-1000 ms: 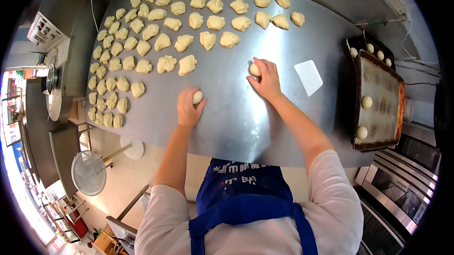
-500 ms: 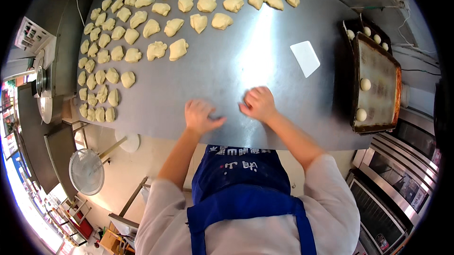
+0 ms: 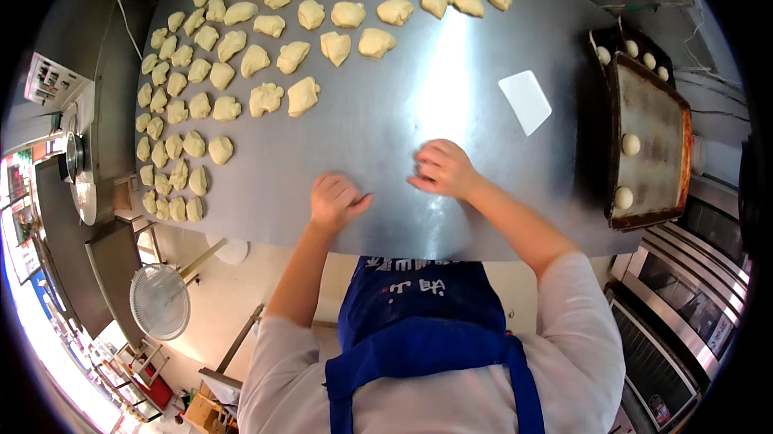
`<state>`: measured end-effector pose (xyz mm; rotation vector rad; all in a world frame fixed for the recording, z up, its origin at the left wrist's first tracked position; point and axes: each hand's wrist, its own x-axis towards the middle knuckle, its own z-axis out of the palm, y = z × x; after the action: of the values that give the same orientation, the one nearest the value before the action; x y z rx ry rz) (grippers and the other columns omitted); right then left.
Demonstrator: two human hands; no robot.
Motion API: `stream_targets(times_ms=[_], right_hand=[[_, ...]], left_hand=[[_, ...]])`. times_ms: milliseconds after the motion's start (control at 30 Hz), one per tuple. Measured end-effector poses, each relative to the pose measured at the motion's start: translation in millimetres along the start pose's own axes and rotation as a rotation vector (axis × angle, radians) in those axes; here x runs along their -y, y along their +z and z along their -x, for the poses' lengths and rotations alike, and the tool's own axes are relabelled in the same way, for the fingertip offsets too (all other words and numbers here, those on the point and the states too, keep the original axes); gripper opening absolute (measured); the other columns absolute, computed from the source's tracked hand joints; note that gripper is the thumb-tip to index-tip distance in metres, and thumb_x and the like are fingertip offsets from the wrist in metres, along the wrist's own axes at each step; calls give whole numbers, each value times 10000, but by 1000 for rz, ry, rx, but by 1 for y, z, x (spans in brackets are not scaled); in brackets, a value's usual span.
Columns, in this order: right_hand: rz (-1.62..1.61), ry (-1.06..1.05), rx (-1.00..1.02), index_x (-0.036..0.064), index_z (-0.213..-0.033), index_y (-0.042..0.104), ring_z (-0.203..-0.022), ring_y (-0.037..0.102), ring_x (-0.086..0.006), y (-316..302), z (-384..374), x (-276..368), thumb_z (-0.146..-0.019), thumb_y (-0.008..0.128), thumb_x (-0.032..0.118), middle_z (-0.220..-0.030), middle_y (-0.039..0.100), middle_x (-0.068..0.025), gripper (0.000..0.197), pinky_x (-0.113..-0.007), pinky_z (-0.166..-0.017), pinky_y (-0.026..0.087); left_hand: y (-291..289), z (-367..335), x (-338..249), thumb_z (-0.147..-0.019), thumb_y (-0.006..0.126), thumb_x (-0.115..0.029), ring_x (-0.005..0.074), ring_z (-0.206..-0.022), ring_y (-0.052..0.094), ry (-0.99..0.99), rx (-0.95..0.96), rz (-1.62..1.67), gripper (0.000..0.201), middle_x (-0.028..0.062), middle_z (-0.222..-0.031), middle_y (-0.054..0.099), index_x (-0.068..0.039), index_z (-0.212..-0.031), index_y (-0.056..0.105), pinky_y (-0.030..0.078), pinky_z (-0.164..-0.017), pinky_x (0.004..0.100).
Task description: The person repeatedly picks up small pieces of dough from a metal countertop, rolls them into balls by hand, and places them onto a baking tray. The person uses a plastic scraper to gather and separate dough pieces as needed.
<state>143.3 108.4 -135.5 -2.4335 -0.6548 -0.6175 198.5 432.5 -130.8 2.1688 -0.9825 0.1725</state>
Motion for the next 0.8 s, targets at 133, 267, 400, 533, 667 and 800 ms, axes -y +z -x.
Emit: stream_targets(times_ms=[133,267,400,533,667,800], right_hand=[[95,-133,163,126,-816,642,-938,621,-269,9,-47,-45,-732,845,365,-962,640,-52,325,-439,-853,526],[39,88,131,147,-928,686,-937,636,-271,-30,-39,-72,-742,858,300,-1022,639,-49,296,-426,-812,532],[-72,125,-46,152,-963,669,-991,661,-281,-30,-1,-37,-744,836,116,-1125,630,-53,278,-410,-843,554],[-2,-28,65,141,-736,586,-900,620,-234,18,-34,-25,-772,827,203,-897,625,-14,252,-378,-812,513],[92,-59,154,156,-965,688,-923,621,-229,-11,-60,-71,-752,865,318,-947,654,-1,320,-380,-849,519],[58,166,247,147,-1376,593,-1052,611,-309,-48,-27,-81,-696,909,364,-1156,659,-72,782,-437,-958,515]], left_hand=[[4,-43,39,-677,923,-125,272,-807,691,13,3,-94,279,23,-797,691,-147,-780,665,542,-798,445],[-19,-43,54,-689,920,-112,291,-864,700,22,-59,-145,266,53,-885,726,-119,-831,695,564,-786,446],[-14,-3,23,-699,892,-65,314,-885,696,-56,-206,-160,238,77,-944,728,-108,-848,710,567,-788,454],[2,-50,18,-695,896,-71,282,-831,694,23,193,-90,228,34,-838,713,-112,-793,695,550,-748,444],[-7,-62,57,-711,919,-171,281,-788,671,53,-94,-209,253,17,-839,722,-120,-836,705,533,-732,425],[-27,-40,54,-719,926,-197,325,-983,662,-48,-11,-143,429,90,-1052,722,-85,-1062,693,536,-855,438]])
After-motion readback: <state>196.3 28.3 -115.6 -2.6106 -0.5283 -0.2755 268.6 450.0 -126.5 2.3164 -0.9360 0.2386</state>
